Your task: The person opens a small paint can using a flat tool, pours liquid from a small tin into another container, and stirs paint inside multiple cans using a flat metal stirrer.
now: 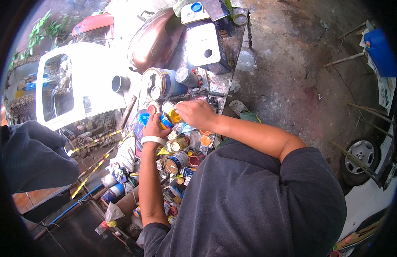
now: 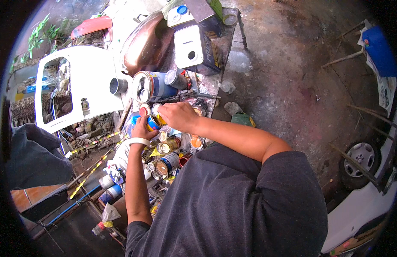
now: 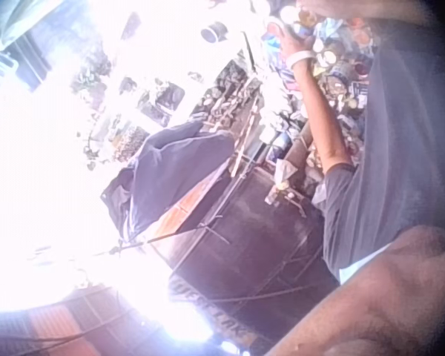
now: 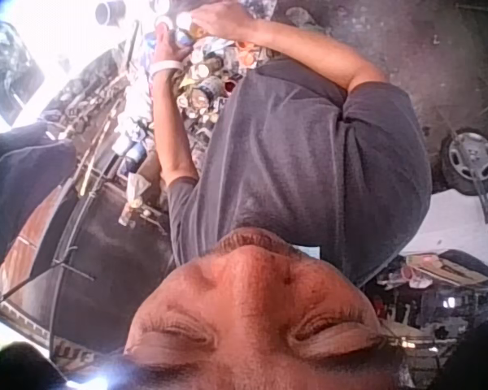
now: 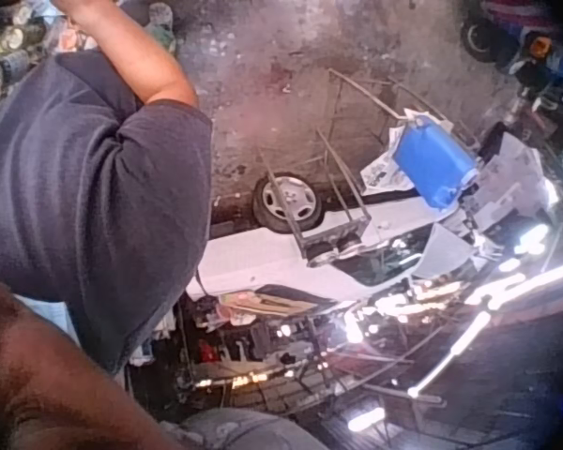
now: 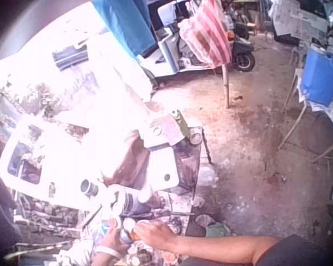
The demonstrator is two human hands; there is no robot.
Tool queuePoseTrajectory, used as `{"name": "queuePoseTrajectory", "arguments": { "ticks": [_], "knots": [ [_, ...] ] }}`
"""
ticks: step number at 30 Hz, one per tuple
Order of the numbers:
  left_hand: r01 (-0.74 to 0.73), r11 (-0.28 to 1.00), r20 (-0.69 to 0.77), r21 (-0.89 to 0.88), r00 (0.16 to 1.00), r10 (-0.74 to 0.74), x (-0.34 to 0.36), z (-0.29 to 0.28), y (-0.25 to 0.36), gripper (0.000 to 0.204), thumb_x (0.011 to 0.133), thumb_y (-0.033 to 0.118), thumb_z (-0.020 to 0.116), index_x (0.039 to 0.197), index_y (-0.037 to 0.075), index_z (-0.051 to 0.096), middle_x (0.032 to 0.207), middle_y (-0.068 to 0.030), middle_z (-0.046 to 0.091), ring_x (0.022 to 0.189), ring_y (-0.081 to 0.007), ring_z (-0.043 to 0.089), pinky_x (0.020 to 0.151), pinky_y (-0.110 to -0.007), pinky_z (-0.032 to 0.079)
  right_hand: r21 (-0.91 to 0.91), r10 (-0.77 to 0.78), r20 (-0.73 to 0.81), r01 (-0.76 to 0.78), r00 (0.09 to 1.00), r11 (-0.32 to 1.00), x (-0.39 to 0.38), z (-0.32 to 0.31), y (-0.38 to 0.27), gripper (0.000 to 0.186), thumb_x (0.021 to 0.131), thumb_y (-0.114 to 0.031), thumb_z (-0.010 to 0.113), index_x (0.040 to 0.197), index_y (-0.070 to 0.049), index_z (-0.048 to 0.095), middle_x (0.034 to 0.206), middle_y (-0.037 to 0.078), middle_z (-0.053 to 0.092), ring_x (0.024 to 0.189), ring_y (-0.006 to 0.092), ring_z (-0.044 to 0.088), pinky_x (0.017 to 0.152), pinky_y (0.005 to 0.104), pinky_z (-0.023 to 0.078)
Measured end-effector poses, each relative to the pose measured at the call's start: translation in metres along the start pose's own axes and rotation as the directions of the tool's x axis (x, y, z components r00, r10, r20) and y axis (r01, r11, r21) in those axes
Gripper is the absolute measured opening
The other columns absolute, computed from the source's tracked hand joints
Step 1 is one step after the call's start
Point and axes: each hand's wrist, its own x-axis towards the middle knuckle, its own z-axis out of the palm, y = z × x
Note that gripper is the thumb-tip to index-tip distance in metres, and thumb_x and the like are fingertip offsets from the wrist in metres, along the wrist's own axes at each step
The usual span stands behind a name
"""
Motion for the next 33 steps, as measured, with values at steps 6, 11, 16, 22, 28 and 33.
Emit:
{"name": "queuePoseTrajectory", "arguments": {
  "ticks": [6,11,16,22,28,33],
  "knots": [
    [-0.075,0.984,-0.027,-0.161,0.997,0.072,0.004,0.004,-0.02,0.08,0.064,0.025,0.093,0.134,0.01,0.056,0.13,-0.0165,0.06,0.118,-0.0387,0.062,0.099,-0.046,0.053,0.039,-0.081,-0.029,0.082,0.996,0.996,-0.002,-0.006,-0.001,0.02,0.092,-0.013,0.067,0.107,-0.001,0.073,0.102,0.016,0.076,0.089,0.0315,0.075,0.077,0.041,0.06],
    [-0.144,0.964,-0.08,-0.223,0.988,0.129,0.004,0.008,-0.032,0.08,0.064,0.023,0.093,0.134,0.01,0.056,0.129,-0.0161,0.06,0.118,-0.0384,0.063,0.099,-0.046,0.053,0.023,-0.14,-0.037,0.141,0.989,0.99,-0.006,-0.011,0.001,0.019,0.092,-0.016,0.07,0.106,-0.004,0.074,0.101,0.015,0.076,0.091,0.0297,0.075,0.079,0.0402,0.06],
    [-0.106,0.976,-0.073,-0.188,0.993,0.094,0.004,0.011,-0.029,0.081,0.065,0.027,0.092,0.134,0.01,0.055,0.129,-0.0163,0.059,0.117,-0.039,0.062,0.097,-0.047,0.053,0.056,-0.13,-0.019,0.13,0.991,0.99,-0.007,-0.015,-0.001,0.018,0.092,-0.016,0.07,0.106,-0.005,0.074,0.101,0.013,0.076,0.09,0.0291,0.075,0.079,0.0397,0.061],
    [-0.078,0.972,-0.188,-0.221,0.981,0.035,0.007,0.019,-0.044,0.084,0.065,0.032,0.092,0.136,0.009,0.055,0.127,-0.0185,0.059,0.117,-0.0393,0.06,0.1,-0.047,0.051,0.037,-0.218,-0.018,0.219,0.976,0.975,-0.004,-0.018,-0.006,0.014,0.092,-0.014,0.069,0.103,-0.007,0.073,0.096,0.011,0.075,0.085,0.0275,0.074,0.075,0.0399,0.059],
    [-0.061,0.776,-0.329,-0.628,0.924,-0.194,-0.011,0.031,-0.074,0.081,0.066,0.022,0.089,0.135,0.001,0.054,0.13,-0.0196,0.059,0.122,-0.0337,0.059,0.107,-0.042,0.047,0.019,-0.141,0.046,0.14,0.989,0.99,0.011,-0.017,-0.013,0.015,0.092,-0.011,0.069,0.106,-0.005,0.072,0.1,0.013,0.075,0.089,0.0305,0.074,0.077,0.0395,0.06],
    [-0.074,0.617,-0.447,-0.784,0.757,-0.477,-0.047,0.052,-0.076,0.078,0.067,0.017,0.085,0.136,0.002,0.052,0.124,-0.0159,0.063,0.117,-0.029,0.063,0.104,-0.041,0.05,-0.029,-0.187,0.128,0.192,0.974,0.981,0.034,0.001,-0.019,0.015,0.094,-0.012,0.069,0.106,-0.003,0.072,0.099,0.014,0.075,0.087,0.0319,0.073,0.075,0.0408,0.059]
  ]
}}
